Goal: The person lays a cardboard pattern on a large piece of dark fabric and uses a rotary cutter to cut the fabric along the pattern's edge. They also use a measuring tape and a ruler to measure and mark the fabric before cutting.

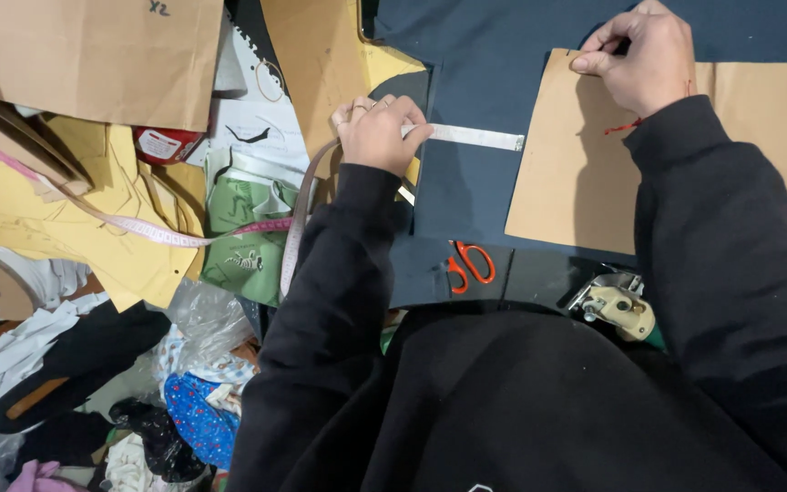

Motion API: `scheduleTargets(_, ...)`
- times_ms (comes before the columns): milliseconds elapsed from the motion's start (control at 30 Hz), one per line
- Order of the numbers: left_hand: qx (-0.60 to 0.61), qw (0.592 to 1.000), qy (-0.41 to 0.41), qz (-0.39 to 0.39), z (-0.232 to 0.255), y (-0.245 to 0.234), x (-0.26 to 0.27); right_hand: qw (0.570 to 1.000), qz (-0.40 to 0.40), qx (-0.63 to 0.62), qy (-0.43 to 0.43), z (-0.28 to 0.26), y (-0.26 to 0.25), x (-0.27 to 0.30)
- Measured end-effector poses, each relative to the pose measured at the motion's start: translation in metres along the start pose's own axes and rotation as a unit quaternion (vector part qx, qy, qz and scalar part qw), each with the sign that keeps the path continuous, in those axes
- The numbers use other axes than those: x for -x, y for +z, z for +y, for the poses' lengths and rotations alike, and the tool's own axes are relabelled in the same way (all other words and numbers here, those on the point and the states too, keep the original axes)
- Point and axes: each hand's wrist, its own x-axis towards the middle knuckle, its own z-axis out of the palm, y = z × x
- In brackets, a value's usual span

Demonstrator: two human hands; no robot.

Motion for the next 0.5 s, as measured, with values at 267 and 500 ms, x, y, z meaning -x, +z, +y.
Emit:
scheduleTargets(267,-0.010,1.000,-0.009,0.000,0.008,-0.005,-0.002,0.989,0.114,0.017,-0.090,-0.081,-0.030,0.021)
scheduleTargets(500,-0.014,1.000,-0.001,0.019,0.008,-0.002,-0.002,0.992,0.006,-0.115,0.055,-0.068,-0.024,0.085)
